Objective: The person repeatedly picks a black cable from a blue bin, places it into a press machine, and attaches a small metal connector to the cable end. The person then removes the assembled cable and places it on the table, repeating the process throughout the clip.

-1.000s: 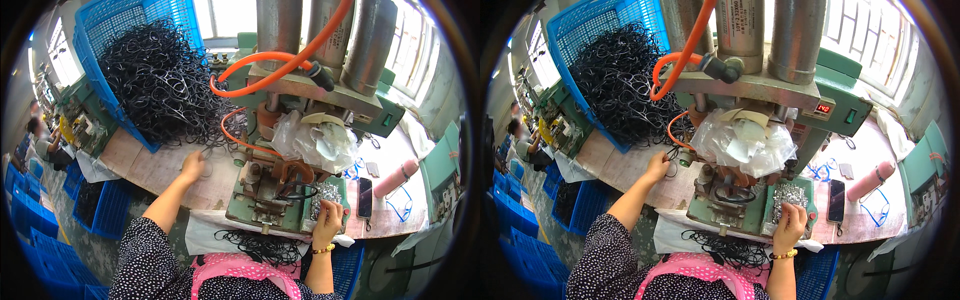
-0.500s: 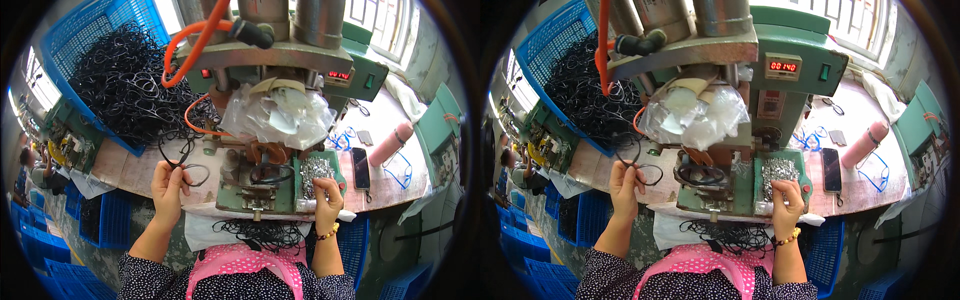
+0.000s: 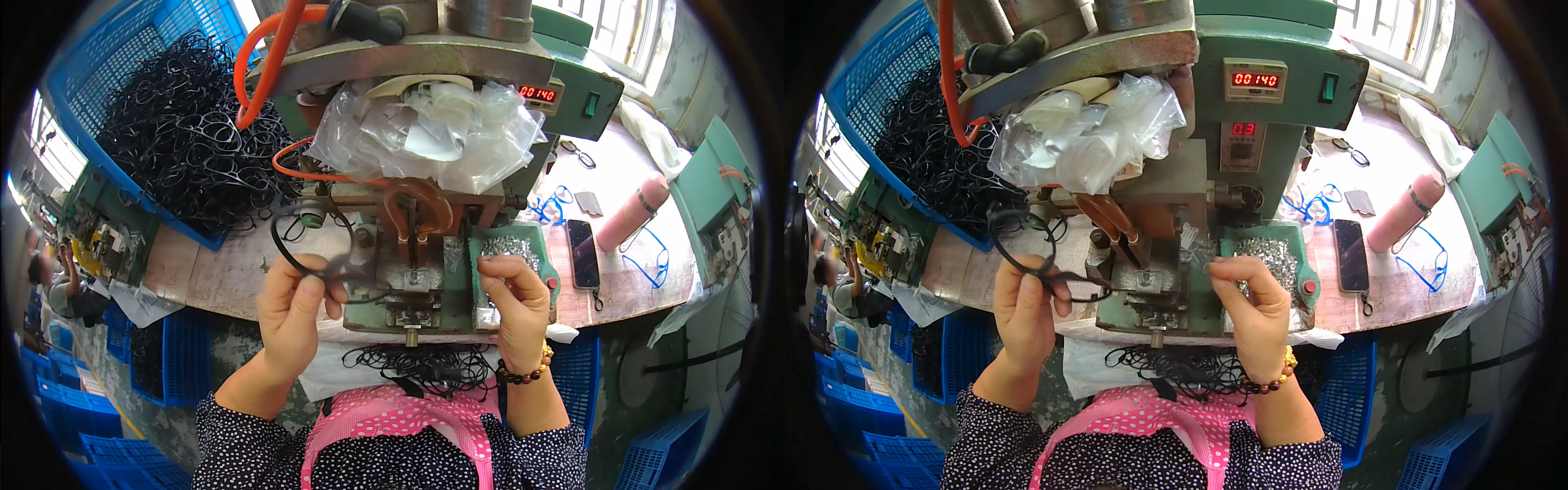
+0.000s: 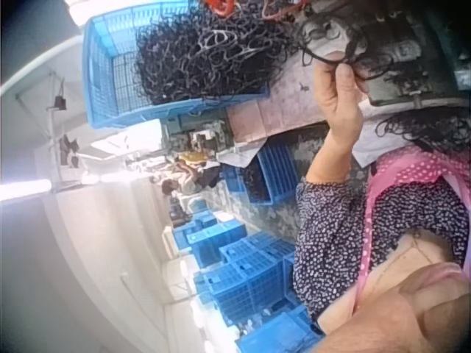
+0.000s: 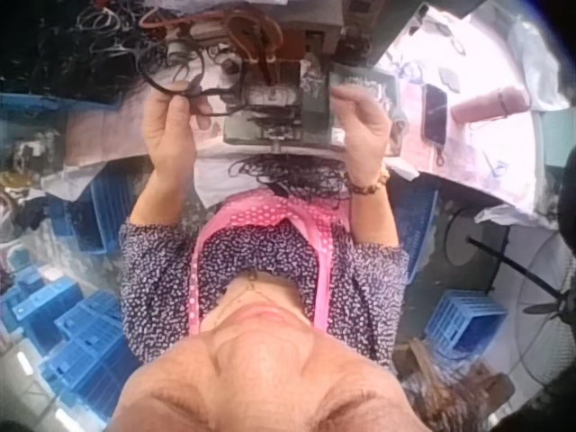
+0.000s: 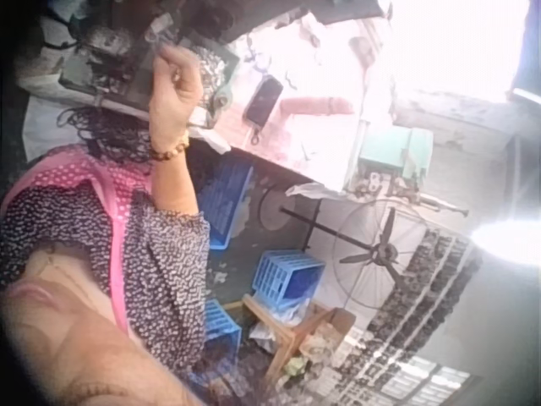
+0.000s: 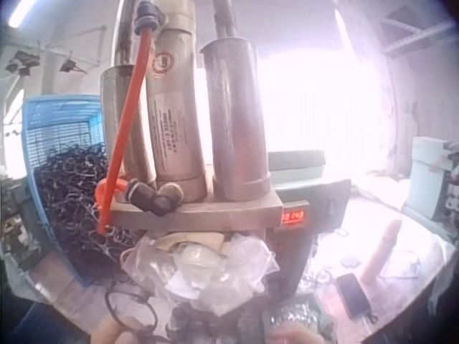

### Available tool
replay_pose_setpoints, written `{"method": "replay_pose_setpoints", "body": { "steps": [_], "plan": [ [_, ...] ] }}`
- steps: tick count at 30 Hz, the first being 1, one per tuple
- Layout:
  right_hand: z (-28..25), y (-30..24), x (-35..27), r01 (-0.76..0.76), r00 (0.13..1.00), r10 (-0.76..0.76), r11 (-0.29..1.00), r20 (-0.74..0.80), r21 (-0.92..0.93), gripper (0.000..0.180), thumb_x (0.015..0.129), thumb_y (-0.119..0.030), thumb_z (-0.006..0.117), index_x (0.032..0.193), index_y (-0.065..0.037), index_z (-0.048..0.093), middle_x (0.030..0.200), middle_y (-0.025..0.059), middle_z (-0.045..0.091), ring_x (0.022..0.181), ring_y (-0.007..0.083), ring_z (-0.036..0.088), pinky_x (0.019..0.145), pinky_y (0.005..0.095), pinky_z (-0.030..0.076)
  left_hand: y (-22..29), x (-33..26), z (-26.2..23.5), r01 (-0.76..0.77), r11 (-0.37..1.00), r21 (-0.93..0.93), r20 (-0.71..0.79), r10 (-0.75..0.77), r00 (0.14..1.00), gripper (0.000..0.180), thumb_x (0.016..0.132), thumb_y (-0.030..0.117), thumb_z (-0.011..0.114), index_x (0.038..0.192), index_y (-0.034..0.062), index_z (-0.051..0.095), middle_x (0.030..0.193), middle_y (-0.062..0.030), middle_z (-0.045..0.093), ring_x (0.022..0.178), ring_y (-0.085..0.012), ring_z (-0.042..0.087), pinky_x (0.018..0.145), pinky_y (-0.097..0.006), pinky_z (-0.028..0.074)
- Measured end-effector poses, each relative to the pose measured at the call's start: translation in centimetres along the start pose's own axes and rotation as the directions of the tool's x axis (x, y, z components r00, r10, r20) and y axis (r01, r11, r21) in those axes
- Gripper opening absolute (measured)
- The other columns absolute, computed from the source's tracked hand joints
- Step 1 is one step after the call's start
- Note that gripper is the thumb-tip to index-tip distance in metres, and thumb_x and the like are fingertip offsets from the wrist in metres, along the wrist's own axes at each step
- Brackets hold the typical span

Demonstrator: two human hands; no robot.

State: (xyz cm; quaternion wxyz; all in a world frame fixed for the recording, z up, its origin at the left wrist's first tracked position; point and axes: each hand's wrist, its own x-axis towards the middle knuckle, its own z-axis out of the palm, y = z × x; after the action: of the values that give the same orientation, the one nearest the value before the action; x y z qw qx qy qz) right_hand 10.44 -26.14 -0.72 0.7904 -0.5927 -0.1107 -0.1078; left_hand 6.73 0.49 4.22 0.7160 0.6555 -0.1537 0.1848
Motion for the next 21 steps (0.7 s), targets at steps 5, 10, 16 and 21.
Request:
{"method": "replay_pose_setpoints", "body": {
  "steps": [5,10,16,21],
  "plan": [
    [2.9,1.1,0.3,0.198,0.980,-0.193,0.923,0.049,-0.330,0.019,0.088,0.003,0.068,0.106,-0.003,0.070,0.105,0.0082,0.070,0.102,0.0218,0.065,0.114,0.0467,0.035,-0.1,1.9,0.0,-0.040,0.999,-0.007,-0.104,0.039,0.994,0.021,0.107,0.017,0.053,0.120,0.0001,0.056,0.101,-0.0102,0.066,0.081,-0.0144,0.064,0.064,-0.025,0.051],
    [5.8,2.9,0.1,0.189,0.982,-0.190,0.942,0.023,-0.277,0.032,0.088,0.000,0.069,0.120,-0.002,0.062,0.101,0.0073,0.069,0.098,0.0189,0.065,0.119,0.0514,0.029,-1.0,3.6,0.4,-0.124,0.991,-0.057,-0.129,0.116,0.985,0.020,0.106,0.015,0.056,0.119,0.0002,0.058,0.109,-0.0105,0.068,0.087,-0.0172,0.067,0.066,-0.027,0.052],
    [7.2,3.1,0.0,0.120,0.993,-0.117,0.987,0.034,-0.104,0.047,0.090,0.006,0.068,0.133,0.003,0.048,0.105,0.0064,0.063,0.098,0.0132,0.060,0.090,0.0275,0.049,-1.5,3.6,0.1,-0.151,0.985,-0.078,-0.127,0.140,0.982,0.021,0.105,0.016,0.058,0.117,-0.0003,0.059,0.109,-0.0105,0.068,0.085,-0.0168,0.067,0.069,-0.027,0.052],
    [7.5,2.3,0.4,0.019,0.999,-0.020,0.999,0.042,0.035,0.053,0.090,0.007,0.067,0.137,0.003,0.043,0.109,0.0096,0.065,0.102,0.0146,0.061,0.091,0.0279,0.049,-1.3,3.3,0.2,-0.147,0.989,0.024,-0.118,0.149,0.982,0.020,0.107,0.015,0.053,0.120,0.0016,0.058,0.104,-0.0092,0.065,0.083,-0.0167,0.065,0.065,-0.028,0.054]
  ]
}}
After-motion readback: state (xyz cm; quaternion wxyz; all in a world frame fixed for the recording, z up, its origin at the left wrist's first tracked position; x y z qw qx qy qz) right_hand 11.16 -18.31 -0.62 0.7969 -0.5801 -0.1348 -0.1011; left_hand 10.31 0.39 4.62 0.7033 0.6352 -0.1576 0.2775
